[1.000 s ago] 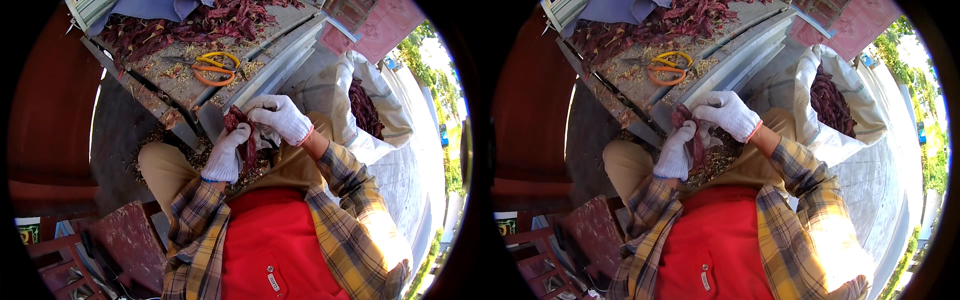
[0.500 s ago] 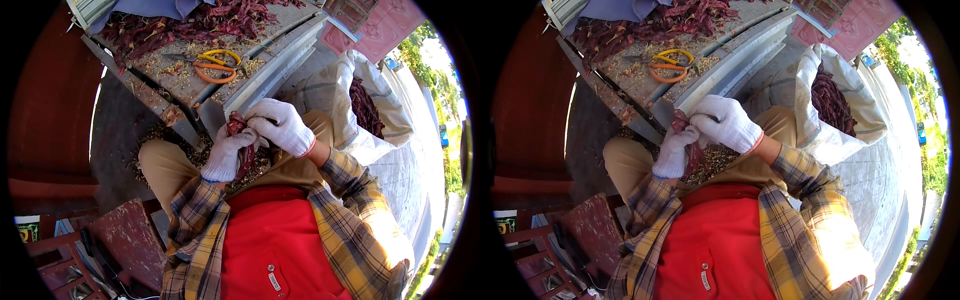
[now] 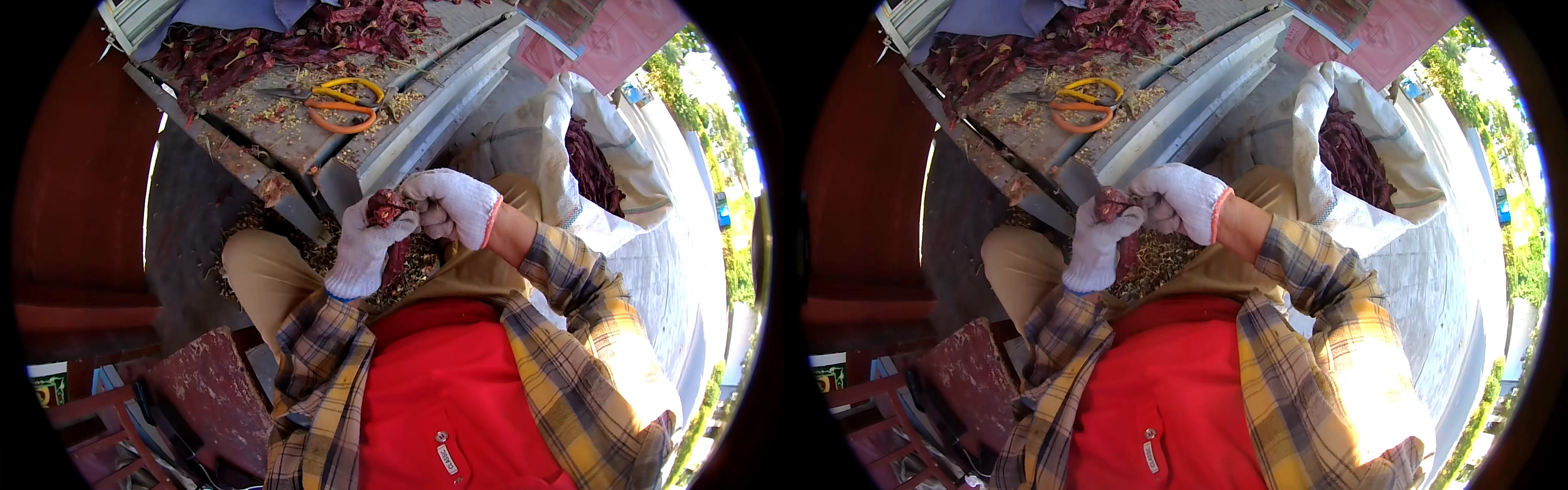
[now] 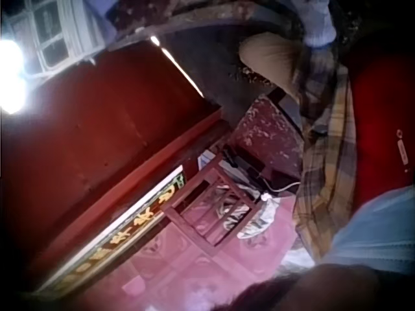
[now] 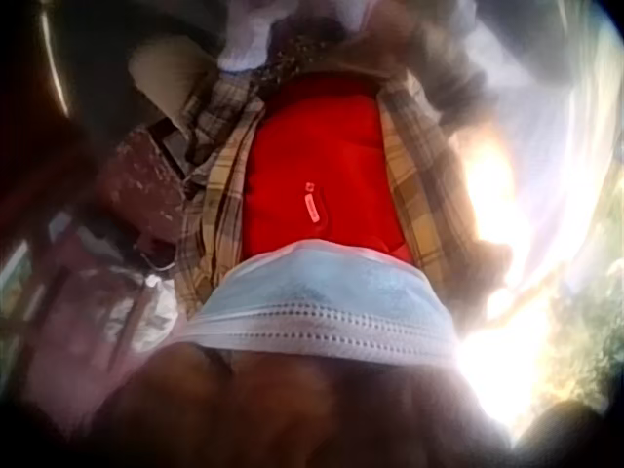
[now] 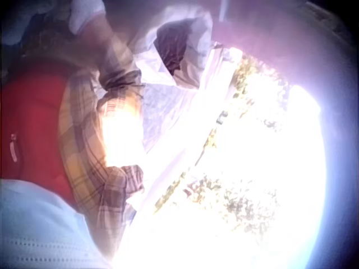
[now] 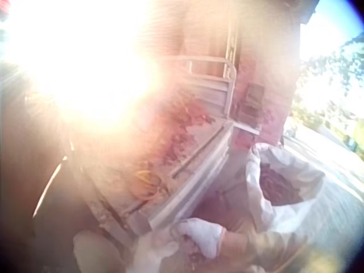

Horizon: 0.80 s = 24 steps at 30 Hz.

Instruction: The person sits on a wooden bench and processes dried red chilies by hand. They pick up chilies from a large sack, remove the stems, and occasionally use orange-handled scissors to cut the chilies before placing them into a pile on the bench.

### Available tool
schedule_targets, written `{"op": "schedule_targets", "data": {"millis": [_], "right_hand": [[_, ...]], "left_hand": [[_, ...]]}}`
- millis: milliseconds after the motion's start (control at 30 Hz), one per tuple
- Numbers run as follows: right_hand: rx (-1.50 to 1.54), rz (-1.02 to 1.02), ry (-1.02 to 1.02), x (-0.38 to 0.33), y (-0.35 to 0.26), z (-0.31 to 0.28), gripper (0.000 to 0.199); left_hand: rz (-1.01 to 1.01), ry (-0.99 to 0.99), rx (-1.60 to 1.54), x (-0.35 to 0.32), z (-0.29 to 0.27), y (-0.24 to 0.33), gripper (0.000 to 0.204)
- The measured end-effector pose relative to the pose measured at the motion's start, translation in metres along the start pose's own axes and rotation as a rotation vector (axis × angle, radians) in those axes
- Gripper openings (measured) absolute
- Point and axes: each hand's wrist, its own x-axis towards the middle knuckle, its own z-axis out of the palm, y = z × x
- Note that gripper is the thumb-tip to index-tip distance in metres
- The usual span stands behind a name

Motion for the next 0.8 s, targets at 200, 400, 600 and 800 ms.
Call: {"op": "schedule_targets", "data": {"millis": [200, 400, 600, 800], "right_hand": [[0.089, 0.014, -0.114, 0.002, -0.017, -0.009, 0.017], [-1.809, -0.547, 0.206, 0.021, -0.056, -0.043, 0.029], [-1.644, -0.8, 0.454, 0.067, -0.14, -0.005, 0.031], [-1.818, -0.787, 0.744, 0.145, -0.185, 0.023, 0.032]], "left_hand": [[0.043, -0.074, -0.052, 0.003, -0.008, -0.002, 0.026], [0.019, -0.193, -0.197, 0.009, -0.021, -0.006, 0.02], [0.026, -0.212, -0.196, 0.005, -0.013, 0.009, 0.018], [0.036, -0.225, -0.155, 0.006, -0.018, -0.001, 0.028]]}}
